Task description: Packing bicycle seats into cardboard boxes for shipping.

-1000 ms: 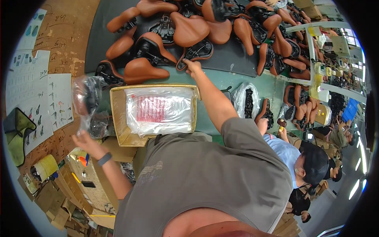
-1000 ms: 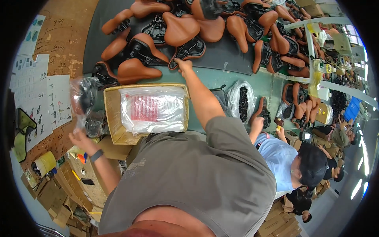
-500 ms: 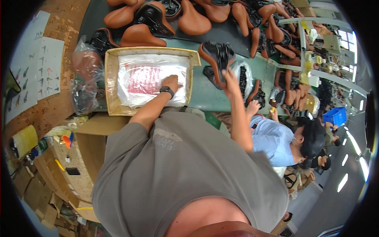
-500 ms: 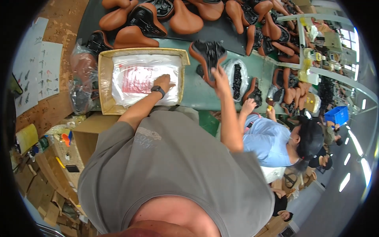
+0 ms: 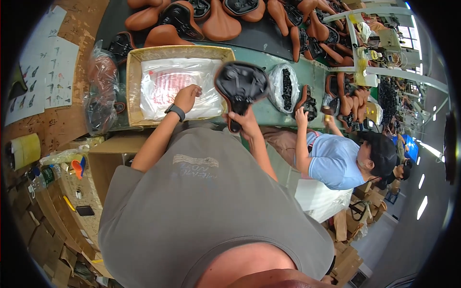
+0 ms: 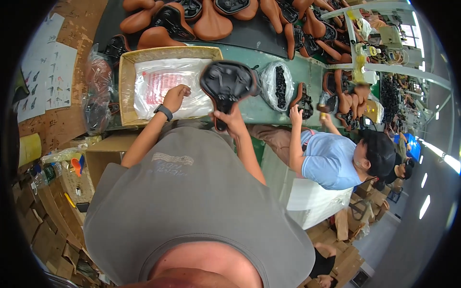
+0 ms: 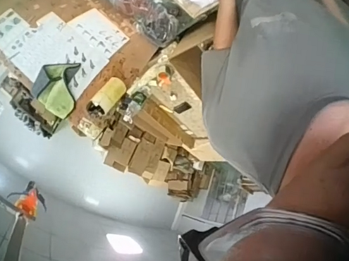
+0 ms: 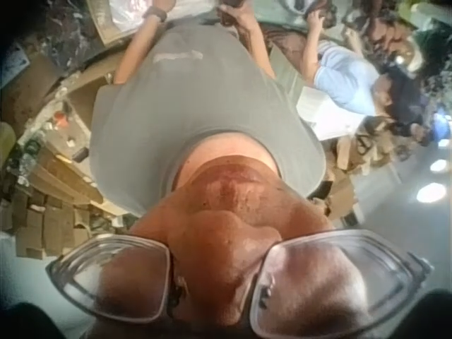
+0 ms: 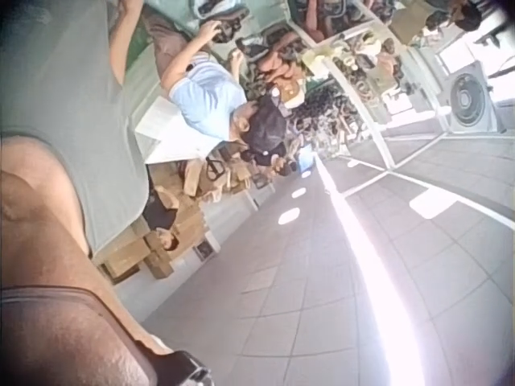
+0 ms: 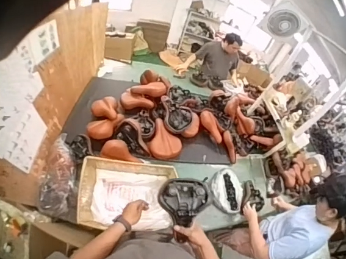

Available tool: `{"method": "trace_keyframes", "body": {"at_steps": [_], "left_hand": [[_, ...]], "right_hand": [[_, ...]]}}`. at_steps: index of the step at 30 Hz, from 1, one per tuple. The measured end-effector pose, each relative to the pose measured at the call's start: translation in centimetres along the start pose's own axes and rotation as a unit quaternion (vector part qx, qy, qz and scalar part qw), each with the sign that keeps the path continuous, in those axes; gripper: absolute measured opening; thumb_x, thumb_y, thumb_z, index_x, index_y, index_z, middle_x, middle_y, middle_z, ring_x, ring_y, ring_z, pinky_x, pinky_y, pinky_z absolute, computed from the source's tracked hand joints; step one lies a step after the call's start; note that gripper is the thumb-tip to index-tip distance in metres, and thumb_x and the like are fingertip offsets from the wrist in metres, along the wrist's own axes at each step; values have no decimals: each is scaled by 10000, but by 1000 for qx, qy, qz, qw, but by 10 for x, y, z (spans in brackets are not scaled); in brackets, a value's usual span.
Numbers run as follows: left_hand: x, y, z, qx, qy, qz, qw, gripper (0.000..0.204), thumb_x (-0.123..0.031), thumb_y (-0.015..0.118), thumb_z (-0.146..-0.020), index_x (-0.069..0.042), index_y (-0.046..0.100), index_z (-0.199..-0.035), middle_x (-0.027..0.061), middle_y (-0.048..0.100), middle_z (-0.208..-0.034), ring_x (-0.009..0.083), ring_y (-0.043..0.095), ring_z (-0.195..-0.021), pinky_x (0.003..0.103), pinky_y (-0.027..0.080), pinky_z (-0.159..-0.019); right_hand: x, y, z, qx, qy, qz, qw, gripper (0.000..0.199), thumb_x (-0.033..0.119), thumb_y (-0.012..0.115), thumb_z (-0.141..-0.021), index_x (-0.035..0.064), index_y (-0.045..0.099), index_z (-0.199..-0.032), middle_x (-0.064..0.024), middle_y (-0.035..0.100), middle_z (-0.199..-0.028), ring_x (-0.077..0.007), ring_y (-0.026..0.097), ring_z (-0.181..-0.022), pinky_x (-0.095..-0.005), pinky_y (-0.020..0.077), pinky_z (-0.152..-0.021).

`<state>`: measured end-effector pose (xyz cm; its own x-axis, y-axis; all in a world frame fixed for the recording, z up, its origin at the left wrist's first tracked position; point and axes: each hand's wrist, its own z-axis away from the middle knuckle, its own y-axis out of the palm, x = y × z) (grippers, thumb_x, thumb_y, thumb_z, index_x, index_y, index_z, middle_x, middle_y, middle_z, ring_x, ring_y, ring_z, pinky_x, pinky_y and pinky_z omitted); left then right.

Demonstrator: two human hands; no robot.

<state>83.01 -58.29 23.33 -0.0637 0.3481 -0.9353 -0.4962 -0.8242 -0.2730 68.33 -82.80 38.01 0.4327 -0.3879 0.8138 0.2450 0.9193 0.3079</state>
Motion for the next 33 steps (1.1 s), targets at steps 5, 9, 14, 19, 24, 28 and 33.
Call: {"method": "trace_keyframes", "body": {"at_steps": [5,9,14,19,24,28,33], "left_hand": [[-80,-43,61,18,23,-44,999,247,-64,519,-1113,42,719,-1212,170,816,-1104,302,793,-1017,403,612,-926],[21,-136,102,-52,-4,760,648,179,-71,562,-1095,-16,713,-1174,67,750,-1061,234,744,-927,378,630,-874],[-64,-232,144,-206,-69,656,722,214,-149,629,-1103,-8,714,-1240,-39,628,-895,56,563,-758,217,461,-658],[-198,-221,105,-261,185,167,933,185,-119,729,-1061,4,825,-1160,0,685,-879,136,593,-774,316,488,-715],[-219,-244,108,-250,267,149,919,113,-88,728,-1028,3,791,-1051,25,636,-828,143,573,-757,323,466,-683],[-142,-323,129,-597,71,269,752,249,-208,622,-1140,-6,767,-1143,-40,545,-773,49,457,-663,254,414,-608],[-18,-356,136,-704,-64,241,665,291,-261,596,-1155,-14,743,-1196,-35,551,-751,52,476,-638,241,416,-562]], "right_hand": [[13,71,-56,150,79,-79,982,623,8,799,-936,22,481,-1471,-160,692,-1249,-318,782,-1016,-429,684,-834],[33,108,-56,110,93,-128,981,570,54,784,-969,-27,515,-1465,-195,680,-1284,-308,755,-1014,-430,665,-832],[69,112,-48,301,86,-11,950,682,164,865,-874,-39,541,-1438,-194,656,-1313,-246,675,-950,-409,562,-810],[99,191,-67,152,-81,493,853,1207,-54,877,-749,140,247,-1759,-183,699,-1292,-274,646,-1314,-410,522,-1109],[87,229,-156,229,45,194,953,899,232,773,-1010,24,283,-1734,-147,605,-1486,-258,590,-1351,-374,496,-1123],[137,291,-254,289,-68,310,903,602,423,661,-1115,-10,598,-1529,-129,736,-1216,-169,712,-1013,-333,610,-834],[39,370,-424,251,-215,546,770,656,346,830,-931,-83,659,-1397,-312,760,-1213,-450,748,-1130,-494,587,-999]]}}
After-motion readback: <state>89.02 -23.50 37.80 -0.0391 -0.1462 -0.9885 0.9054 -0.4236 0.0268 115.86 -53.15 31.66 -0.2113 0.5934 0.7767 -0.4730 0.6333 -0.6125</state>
